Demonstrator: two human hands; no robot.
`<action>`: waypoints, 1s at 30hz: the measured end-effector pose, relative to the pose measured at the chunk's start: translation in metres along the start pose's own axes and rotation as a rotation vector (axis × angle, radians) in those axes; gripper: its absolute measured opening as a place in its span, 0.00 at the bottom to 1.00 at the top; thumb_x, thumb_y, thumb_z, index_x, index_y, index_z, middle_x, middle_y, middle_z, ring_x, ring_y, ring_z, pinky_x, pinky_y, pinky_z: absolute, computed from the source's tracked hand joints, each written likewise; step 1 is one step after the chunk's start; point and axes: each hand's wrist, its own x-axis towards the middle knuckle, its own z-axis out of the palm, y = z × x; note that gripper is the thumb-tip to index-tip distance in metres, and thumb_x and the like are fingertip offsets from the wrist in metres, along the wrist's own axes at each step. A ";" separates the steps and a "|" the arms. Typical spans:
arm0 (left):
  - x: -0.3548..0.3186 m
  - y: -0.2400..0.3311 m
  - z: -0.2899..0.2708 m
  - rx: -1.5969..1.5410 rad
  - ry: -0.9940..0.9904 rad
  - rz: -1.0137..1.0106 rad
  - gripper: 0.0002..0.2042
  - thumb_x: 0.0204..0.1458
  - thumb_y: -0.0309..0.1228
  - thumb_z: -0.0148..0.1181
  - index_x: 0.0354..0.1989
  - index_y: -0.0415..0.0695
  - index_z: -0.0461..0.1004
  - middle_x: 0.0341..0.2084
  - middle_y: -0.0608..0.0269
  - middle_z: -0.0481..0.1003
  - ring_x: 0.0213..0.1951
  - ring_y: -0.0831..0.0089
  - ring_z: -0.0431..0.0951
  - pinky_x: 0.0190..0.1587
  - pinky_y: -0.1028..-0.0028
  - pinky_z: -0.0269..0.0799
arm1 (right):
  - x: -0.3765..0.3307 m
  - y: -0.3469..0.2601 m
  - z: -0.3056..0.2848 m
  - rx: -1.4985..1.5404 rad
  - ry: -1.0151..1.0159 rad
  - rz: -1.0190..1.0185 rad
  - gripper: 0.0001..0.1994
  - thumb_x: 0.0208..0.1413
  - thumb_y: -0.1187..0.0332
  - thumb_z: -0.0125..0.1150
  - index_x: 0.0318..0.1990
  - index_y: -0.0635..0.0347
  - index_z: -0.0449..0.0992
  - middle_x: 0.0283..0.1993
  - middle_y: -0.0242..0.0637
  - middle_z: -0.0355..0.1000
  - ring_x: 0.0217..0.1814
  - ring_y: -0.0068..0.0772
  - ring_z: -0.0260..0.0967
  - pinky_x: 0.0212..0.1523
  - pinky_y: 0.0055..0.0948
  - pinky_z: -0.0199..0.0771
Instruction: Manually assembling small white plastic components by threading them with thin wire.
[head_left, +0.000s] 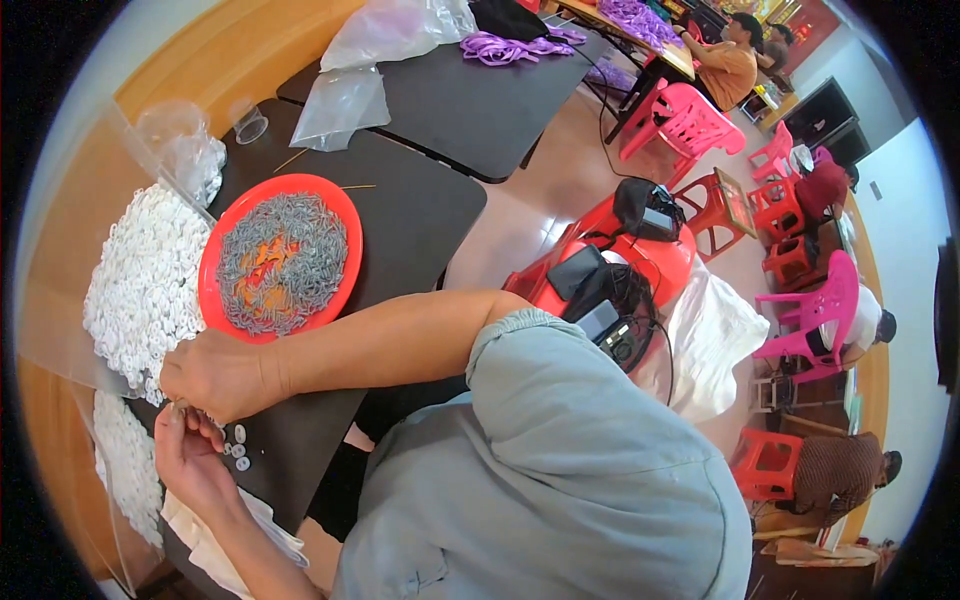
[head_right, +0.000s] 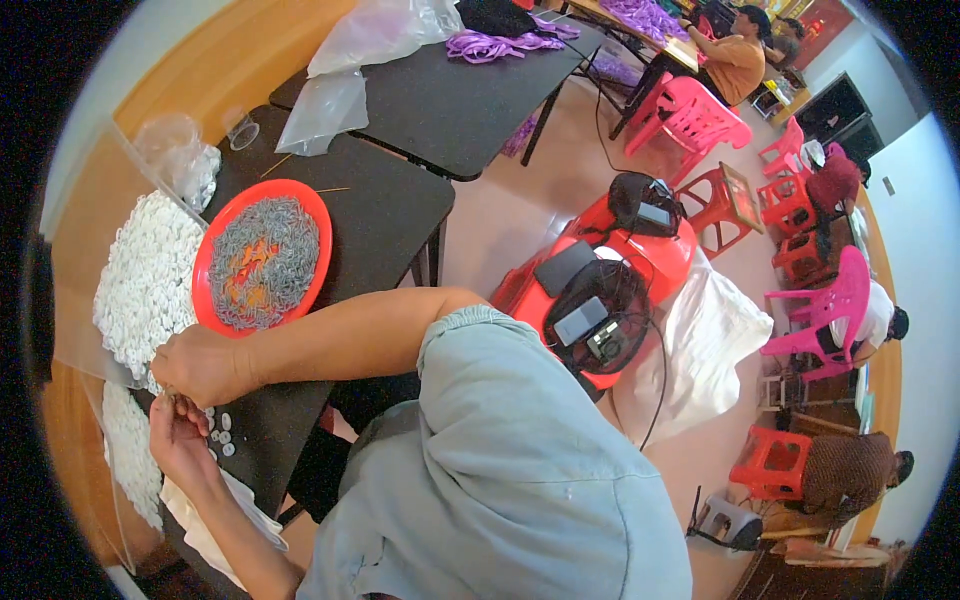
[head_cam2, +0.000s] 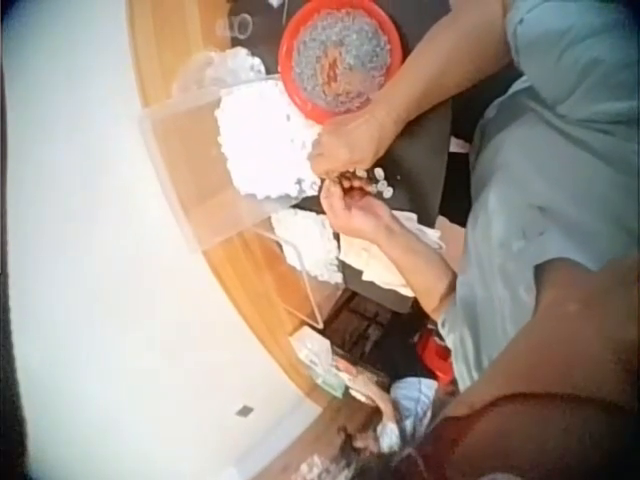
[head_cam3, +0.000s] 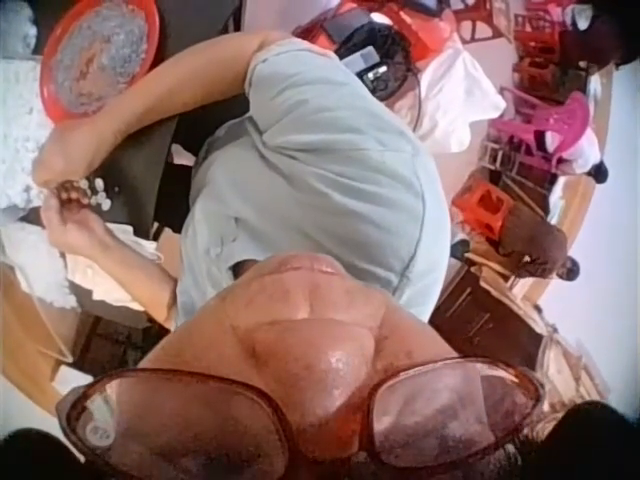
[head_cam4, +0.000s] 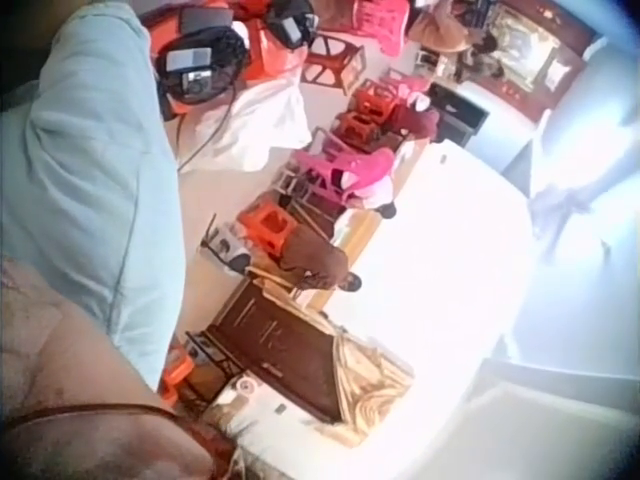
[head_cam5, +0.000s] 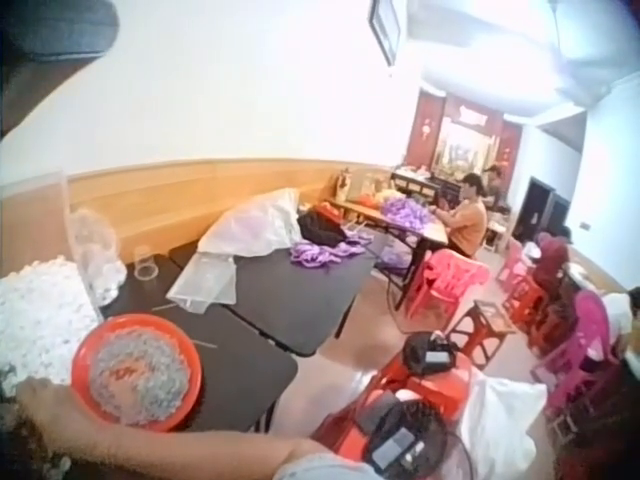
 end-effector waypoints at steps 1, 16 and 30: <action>0.000 -0.001 -0.001 0.014 -0.001 0.010 0.08 0.59 0.31 0.53 0.37 0.38 0.70 0.24 0.67 0.67 0.24 0.80 0.68 0.22 0.81 0.61 | 0.000 0.000 0.000 -0.001 -0.001 0.000 0.11 0.44 0.65 0.61 0.30 0.62 0.71 0.31 0.46 0.70 0.34 0.51 0.71 0.31 0.46 0.70; -0.001 0.001 0.000 0.010 0.030 0.014 0.09 0.59 0.31 0.51 0.39 0.37 0.70 0.24 0.67 0.67 0.24 0.80 0.68 0.22 0.80 0.60 | -0.001 0.000 0.001 0.094 0.018 0.033 0.09 0.49 0.66 0.59 0.32 0.62 0.71 0.30 0.47 0.71 0.33 0.51 0.72 0.32 0.45 0.70; -0.001 0.003 0.001 0.009 0.029 -0.006 0.09 0.59 0.31 0.51 0.38 0.37 0.70 0.23 0.67 0.67 0.23 0.79 0.67 0.21 0.81 0.59 | 0.000 -0.001 -0.002 0.063 0.014 0.020 0.09 0.51 0.65 0.59 0.32 0.62 0.71 0.30 0.46 0.71 0.32 0.49 0.72 0.30 0.44 0.70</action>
